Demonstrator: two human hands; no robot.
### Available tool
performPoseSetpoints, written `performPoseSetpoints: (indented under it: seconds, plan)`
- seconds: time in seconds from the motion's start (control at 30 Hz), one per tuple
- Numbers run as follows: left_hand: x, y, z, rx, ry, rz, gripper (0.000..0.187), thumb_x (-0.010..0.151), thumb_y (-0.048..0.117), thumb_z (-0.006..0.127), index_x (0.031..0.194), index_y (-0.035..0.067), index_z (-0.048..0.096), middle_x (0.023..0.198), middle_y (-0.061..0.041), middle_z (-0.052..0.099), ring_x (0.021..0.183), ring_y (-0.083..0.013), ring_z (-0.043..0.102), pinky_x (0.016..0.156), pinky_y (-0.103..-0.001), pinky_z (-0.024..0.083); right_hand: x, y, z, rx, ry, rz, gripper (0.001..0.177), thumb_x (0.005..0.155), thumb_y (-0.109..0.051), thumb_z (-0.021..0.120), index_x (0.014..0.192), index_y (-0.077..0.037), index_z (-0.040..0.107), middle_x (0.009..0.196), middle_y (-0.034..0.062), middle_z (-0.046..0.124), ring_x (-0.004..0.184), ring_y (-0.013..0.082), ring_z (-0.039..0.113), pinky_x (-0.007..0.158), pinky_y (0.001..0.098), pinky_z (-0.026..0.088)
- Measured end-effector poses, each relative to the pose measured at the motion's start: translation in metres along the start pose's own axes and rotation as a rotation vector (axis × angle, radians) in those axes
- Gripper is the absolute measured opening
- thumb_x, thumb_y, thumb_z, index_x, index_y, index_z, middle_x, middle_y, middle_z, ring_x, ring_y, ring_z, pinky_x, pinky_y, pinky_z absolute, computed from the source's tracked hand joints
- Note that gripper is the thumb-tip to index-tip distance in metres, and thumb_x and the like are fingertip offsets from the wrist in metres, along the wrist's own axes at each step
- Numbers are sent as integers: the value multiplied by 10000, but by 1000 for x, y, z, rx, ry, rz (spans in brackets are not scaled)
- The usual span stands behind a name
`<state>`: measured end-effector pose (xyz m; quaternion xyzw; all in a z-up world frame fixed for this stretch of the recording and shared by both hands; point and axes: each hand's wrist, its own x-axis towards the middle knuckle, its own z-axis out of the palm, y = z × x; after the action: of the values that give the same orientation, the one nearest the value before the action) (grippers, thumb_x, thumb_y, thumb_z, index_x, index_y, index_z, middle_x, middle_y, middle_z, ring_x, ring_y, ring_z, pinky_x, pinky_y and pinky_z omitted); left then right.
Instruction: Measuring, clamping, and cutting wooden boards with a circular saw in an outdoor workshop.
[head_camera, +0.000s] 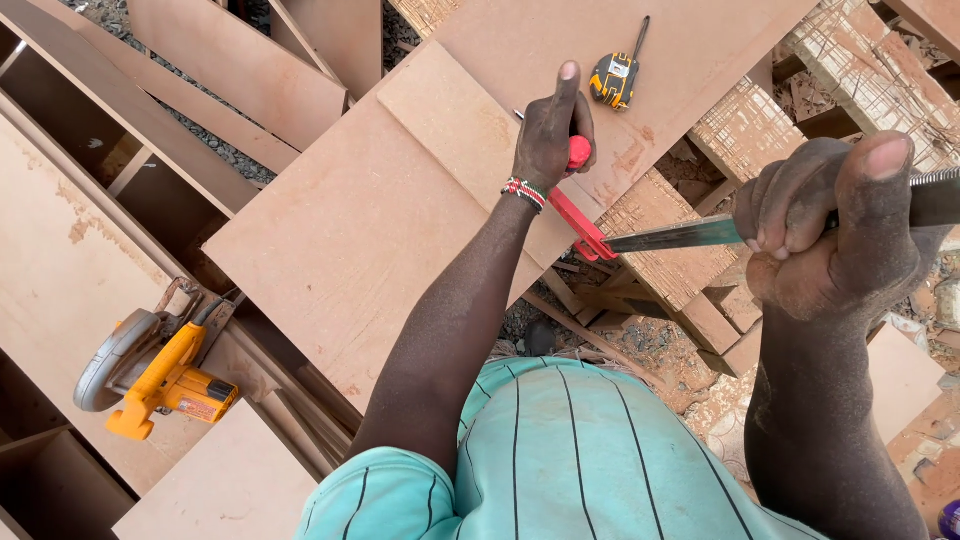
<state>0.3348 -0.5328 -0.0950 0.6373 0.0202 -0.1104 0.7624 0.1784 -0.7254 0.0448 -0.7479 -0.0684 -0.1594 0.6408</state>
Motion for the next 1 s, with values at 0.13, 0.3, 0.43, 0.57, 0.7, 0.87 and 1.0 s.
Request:
performPoseSetpoints:
  seconds: [0.13,0.3,0.43,0.57,0.7,0.87,1.0]
  plan:
    - [10,38,-17,136,-381,-152,966,932,810,338,429,44,644,429,-148,640,423,-191,586,569,-301,554,0,34,-38,-191,-264,-388,475,1507,-269,286,1860,-533,464,1081,69,549,726,276,449,732,563,431]
    - [-7,-32,12,90,82,109,913,1038,812,328,590,101,684,705,-59,747,788,-209,729,927,-414,571,3,20,-25,-87,-55,2,581,1397,-675,463,980,-289,582,860,17,538,621,245,420,676,469,414]
    - [-9,-26,25,92,283,25,1042,1007,908,174,476,105,572,544,-16,583,629,-193,605,758,-425,473,22,42,-46,-297,-357,-524,784,1345,44,509,1962,-389,295,1007,88,533,764,265,521,664,493,497]
    - [30,-2,-17,-15,-412,-21,939,966,834,392,514,44,622,446,-125,547,383,-226,524,490,-328,455,30,51,-57,-8,-112,85,740,1328,-726,503,778,-233,458,691,37,395,471,203,258,565,390,340]
    - [25,-1,-13,-56,-507,-43,834,991,769,440,569,75,631,444,-105,582,373,-200,542,490,-319,491,31,102,-112,-112,-518,-356,1404,787,257,883,1904,-409,355,1001,44,536,635,114,444,661,308,476]
    - [-3,-55,26,52,285,252,566,1120,660,526,808,199,424,775,46,467,752,-132,453,706,-372,410,16,61,-61,0,-95,47,660,1406,-601,455,830,-279,493,754,8,462,521,182,340,596,363,430]
    - [19,-46,7,101,-2,214,795,1136,708,338,646,135,590,598,-6,601,592,-176,597,668,-376,501,15,57,-68,-54,-168,2,521,1436,-552,391,1009,-299,547,835,5,497,538,190,333,626,372,462]
